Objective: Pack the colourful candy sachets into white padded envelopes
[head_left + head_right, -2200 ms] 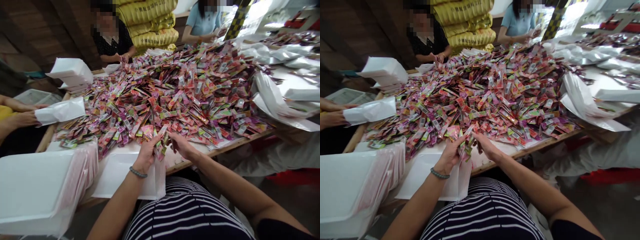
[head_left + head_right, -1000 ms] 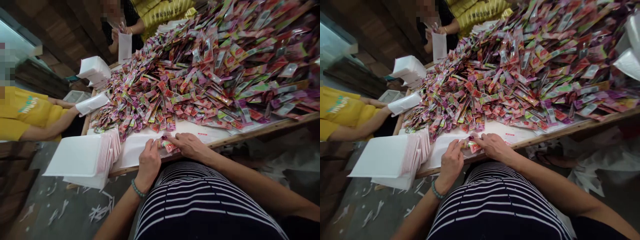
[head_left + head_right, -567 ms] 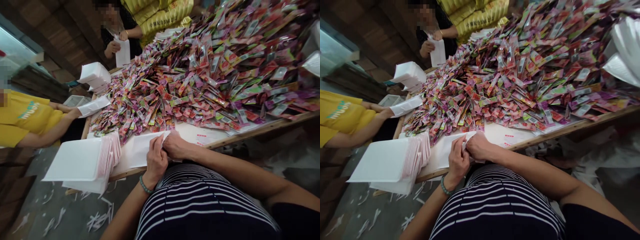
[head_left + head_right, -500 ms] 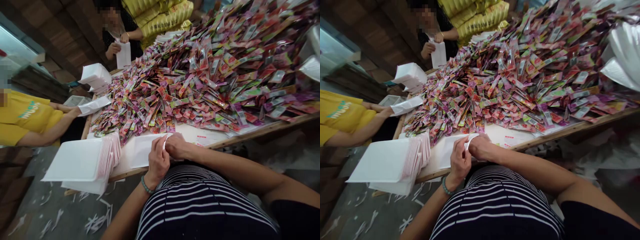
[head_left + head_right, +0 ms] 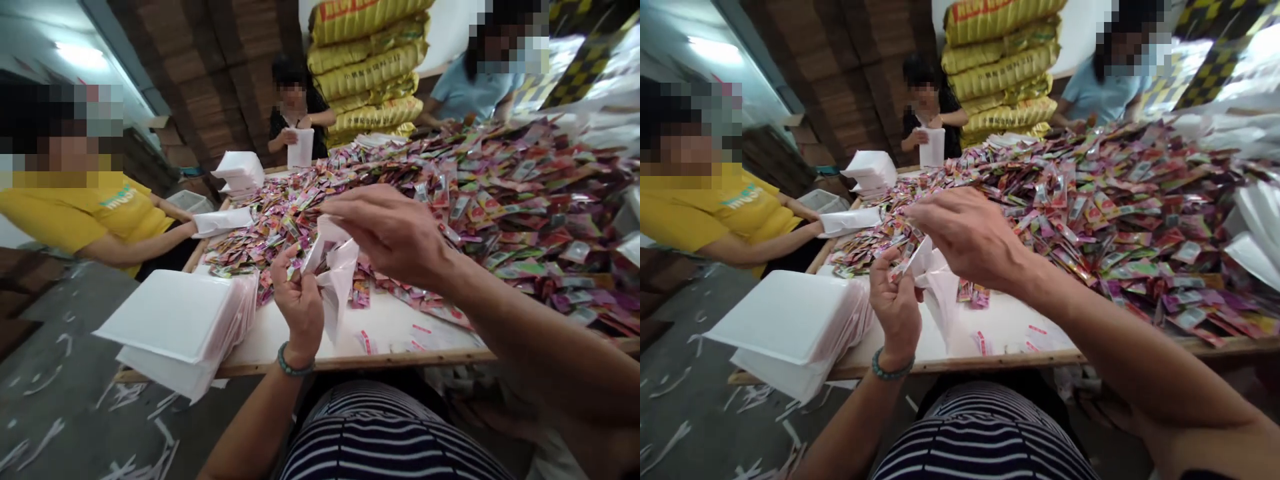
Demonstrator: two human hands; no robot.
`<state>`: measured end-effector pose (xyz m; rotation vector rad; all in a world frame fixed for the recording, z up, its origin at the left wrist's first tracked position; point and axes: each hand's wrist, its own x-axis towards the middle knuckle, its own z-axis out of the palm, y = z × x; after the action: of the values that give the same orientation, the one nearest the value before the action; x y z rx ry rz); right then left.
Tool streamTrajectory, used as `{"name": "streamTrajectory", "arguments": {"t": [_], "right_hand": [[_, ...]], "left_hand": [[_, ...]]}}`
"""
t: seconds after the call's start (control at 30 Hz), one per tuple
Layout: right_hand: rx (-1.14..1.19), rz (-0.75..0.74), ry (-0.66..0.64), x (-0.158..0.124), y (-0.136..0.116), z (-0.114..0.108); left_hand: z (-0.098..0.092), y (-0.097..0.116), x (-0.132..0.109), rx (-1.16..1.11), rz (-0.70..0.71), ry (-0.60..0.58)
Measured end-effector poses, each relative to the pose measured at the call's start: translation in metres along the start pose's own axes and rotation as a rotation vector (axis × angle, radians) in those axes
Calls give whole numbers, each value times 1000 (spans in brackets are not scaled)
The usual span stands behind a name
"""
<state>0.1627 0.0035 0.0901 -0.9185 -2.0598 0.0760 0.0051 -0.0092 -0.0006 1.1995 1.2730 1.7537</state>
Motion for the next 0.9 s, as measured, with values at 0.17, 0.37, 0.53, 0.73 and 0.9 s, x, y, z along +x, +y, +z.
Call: {"name": "streamTrajectory", "arguments": {"t": [0.17,0.37,0.53,0.73,0.9], "right_hand": [[-8,199,242,-81,-3,55],[351,663,108,-147,33,148],[681,713,80,-117,67,125],[931,690,-35,-100,78,92],[968,674,-80,-109,70,105]], "left_hand": [[-3,-10,-22,-83,-130,-1],[-38,-26,-11,102,17,-219],[-60,-54,44,247,6,-483],[-54,-54,44,62,-154,-612],[-43,-72,29,47,-199,-690]]}}
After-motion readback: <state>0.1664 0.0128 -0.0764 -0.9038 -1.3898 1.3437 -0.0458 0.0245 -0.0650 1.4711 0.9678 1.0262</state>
